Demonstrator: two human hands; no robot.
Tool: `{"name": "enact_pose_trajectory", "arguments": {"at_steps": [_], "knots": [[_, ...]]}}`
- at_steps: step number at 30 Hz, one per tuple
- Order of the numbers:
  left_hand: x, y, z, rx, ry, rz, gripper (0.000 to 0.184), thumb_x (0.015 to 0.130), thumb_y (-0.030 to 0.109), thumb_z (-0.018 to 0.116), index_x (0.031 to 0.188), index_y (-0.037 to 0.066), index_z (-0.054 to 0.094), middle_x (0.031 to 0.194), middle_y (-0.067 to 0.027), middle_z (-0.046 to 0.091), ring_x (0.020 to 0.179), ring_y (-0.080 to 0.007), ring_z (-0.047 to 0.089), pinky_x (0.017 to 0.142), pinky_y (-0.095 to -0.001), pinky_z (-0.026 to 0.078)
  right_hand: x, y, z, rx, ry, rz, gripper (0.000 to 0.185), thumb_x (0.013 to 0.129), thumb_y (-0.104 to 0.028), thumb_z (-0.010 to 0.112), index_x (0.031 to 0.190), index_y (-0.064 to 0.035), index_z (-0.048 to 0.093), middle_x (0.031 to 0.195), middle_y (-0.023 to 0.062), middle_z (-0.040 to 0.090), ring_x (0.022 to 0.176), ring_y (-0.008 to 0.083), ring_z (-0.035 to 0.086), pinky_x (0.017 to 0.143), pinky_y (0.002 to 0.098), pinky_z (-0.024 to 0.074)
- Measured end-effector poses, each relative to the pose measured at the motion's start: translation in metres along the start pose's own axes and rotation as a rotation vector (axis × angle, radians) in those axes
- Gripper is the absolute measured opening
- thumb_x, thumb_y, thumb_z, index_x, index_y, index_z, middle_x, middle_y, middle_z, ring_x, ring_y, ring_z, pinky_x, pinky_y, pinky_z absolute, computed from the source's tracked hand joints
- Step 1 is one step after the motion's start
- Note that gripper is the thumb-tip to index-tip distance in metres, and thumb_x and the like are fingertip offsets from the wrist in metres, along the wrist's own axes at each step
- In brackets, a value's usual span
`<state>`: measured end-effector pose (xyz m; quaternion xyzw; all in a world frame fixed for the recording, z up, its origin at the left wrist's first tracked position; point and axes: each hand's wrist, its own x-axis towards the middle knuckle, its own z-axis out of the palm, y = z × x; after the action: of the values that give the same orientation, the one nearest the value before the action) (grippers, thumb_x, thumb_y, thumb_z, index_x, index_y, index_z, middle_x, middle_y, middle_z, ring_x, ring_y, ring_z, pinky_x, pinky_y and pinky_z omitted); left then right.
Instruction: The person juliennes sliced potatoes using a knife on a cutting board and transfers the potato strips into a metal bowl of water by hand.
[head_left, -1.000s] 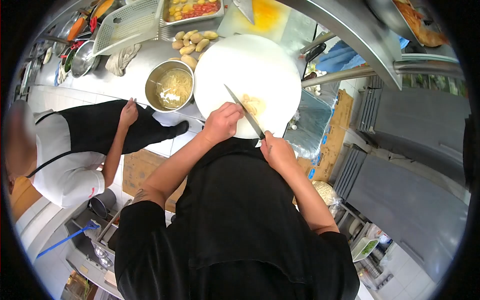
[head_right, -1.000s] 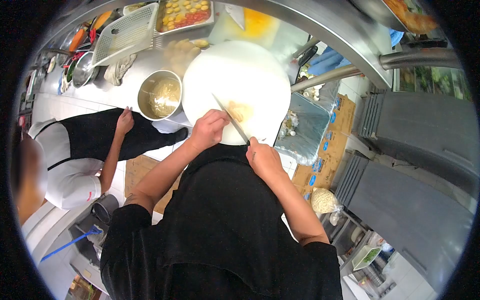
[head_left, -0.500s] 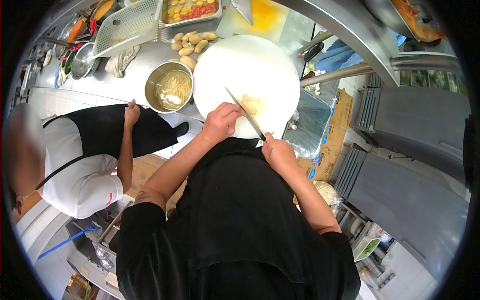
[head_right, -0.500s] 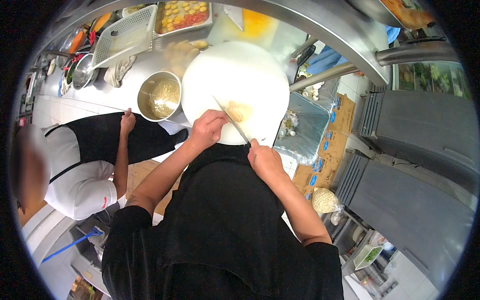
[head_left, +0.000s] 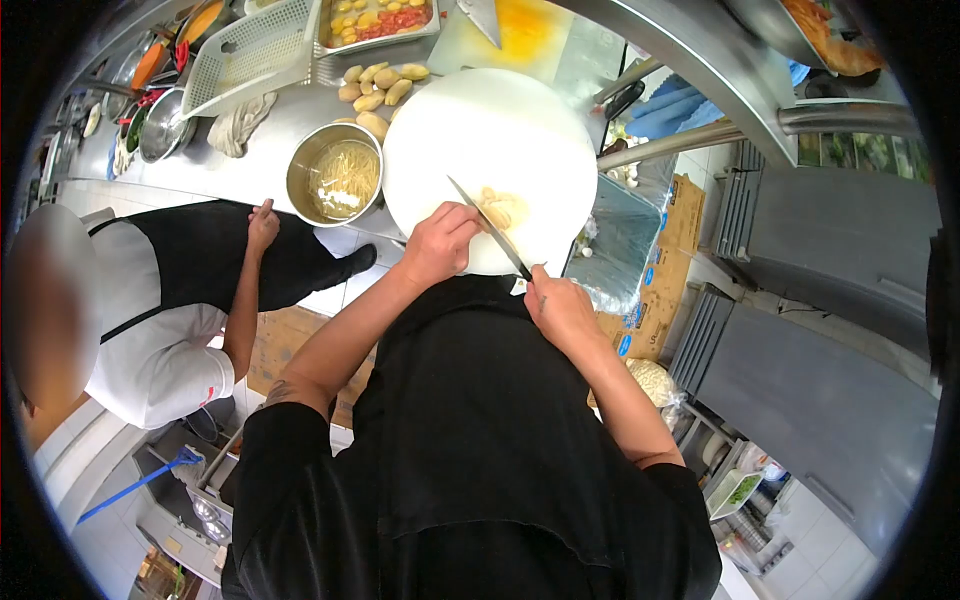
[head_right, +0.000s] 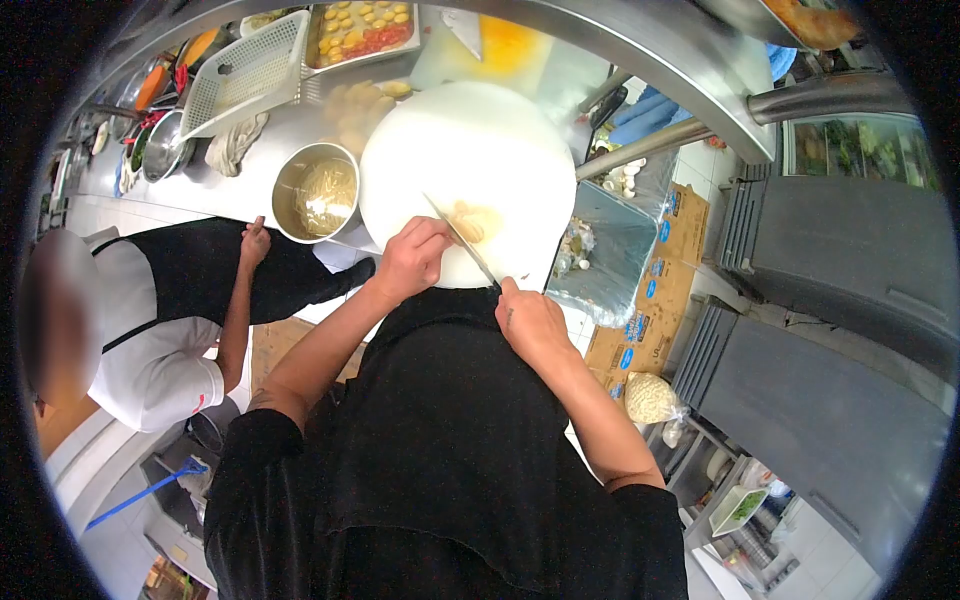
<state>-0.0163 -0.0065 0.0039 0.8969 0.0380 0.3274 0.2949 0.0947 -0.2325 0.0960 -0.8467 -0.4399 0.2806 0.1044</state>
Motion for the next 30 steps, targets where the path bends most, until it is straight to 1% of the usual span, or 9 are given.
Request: {"name": "enact_pose_trajectory", "arguments": {"at_steps": [2,9,11,15,17,21,25,27,30], "knots": [[-0.005,-0.004,0.003,-0.035,0.013,-0.013,0.029,0.071,-0.012,0.069,0.095,0.003,0.075,0.104,-0.0075,0.074,0.092,-0.0288,0.072,0.077,-0.0382,0.062,0.002,0.009,0.013,0.043,0.036,-0.04,0.019,0.105,-0.017,0.063,0.108,0.0016,0.059,0.076,0.0274,0.071,0.076,0.051,0.071,0.072,0.0623,0.0548],[-0.004,-0.002,-0.001,-0.073,0.052,-0.029,0.028,0.073,-0.012,0.071,0.096,0.003,0.076,0.105,-0.0072,0.074,0.091,-0.028,0.073,0.076,-0.0383,0.063,0.003,0.006,0.013,0.039,0.019,-0.013,0.017,0.105,-0.016,0.062,0.109,0.0004,0.059,0.076,0.0262,0.071,0.076,0.0504,0.071,0.072,0.0621,0.0553],[-0.003,-0.001,-0.001,-0.068,0.055,-0.023,0.028,0.073,-0.013,0.071,0.095,0.003,0.076,0.105,-0.007,0.074,0.091,-0.0279,0.073,0.076,-0.0383,0.063,0.002,0.0,0.007,0.016,0.005,-0.014,0.014,0.101,-0.01,0.062,0.108,0.0026,0.061,0.079,0.0273,0.073,0.078,0.0495,0.073,0.073,0.0596,0.0568],[-0.001,0.0,-0.001,-0.056,0.052,-0.01,0.029,0.072,-0.013,0.071,0.095,0.002,0.076,0.105,-0.007,0.074,0.091,-0.0278,0.073,0.076,-0.0385,0.063,0.005,0.002,0.011,-0.01,-0.042,0.009,0.015,0.101,-0.01,0.062,0.109,0.0027,0.061,0.08,0.028,0.073,0.08,0.0498,0.074,0.074,0.06,0.0568],[-0.001,-0.001,0.0,-0.05,0.049,-0.011,0.029,0.071,-0.014,0.071,0.095,0.002,0.076,0.105,-0.0072,0.074,0.091,-0.0279,0.073,0.076,-0.0384,0.063,0.006,0.011,0.021,0.043,0.003,-0.023,0.018,0.104,-0.016,0.063,0.109,0.0009,0.059,0.078,0.0272,0.072,0.078,0.0505,0.072,0.072,0.0621,0.055],[0.0,-0.001,0.0,-0.032,0.031,-0.009,0.029,0.07,-0.014,0.071,0.093,0.002,0.075,0.105,-0.008,0.074,0.091,-0.0283,0.073,0.075,-0.0379,0.062,0.006,0.007,0.013,0.051,0.012,-0.008,0.018,0.105,-0.017,0.062,0.11,0.0005,0.059,0.08,0.0277,0.072,0.079,0.0513,0.072,0.072,0.0625,0.055],[0.0,-0.002,0.001,-0.043,0.046,-0.006,0.029,0.069,-0.014,0.07,0.093,0.002,0.075,0.105,-0.0081,0.074,0.091,-0.0285,0.073,0.075,-0.0379,0.062,0.006,0.001,0.005,0.029,-0.036,0.041,0.018,0.104,-0.016,0.062,0.111,-0.0001,0.06,0.081,0.028,0.073,0.08,0.0514,0.072,0.074,0.0618,0.0555],[0.0,0.0,0.001,-0.053,0.028,-0.038,0.028,0.071,-0.016,0.07,0.093,0.001,0.074,0.103,-0.0094,0.074,0.092,-0.031,0.074,0.077,-0.0403,0.062,0.004,0.004,0.003,0.019,-0.03,0.036,0.017,0.104,-0.015,0.061,0.111,0.0001,0.06,0.08,0.028,0.073,0.081,0.0509,0.073,0.075,0.061,0.0562],[0.001,0.001,0.0,-0.048,0.043,-0.022,0.029,0.071,-0.016,0.07,0.094,0.001,0.074,0.103,-0.0092,0.074,0.092,-0.031,0.073,0.076,-0.0406,0.062,-0.004,0.0,-0.008,-0.009,-0.052,0.065,0.017,0.104,-0.016,0.062,0.11,-0.0001,0.06,0.079,0.0274,0.073,0.081,0.0506,0.073,0.076,0.061,0.056]]}}
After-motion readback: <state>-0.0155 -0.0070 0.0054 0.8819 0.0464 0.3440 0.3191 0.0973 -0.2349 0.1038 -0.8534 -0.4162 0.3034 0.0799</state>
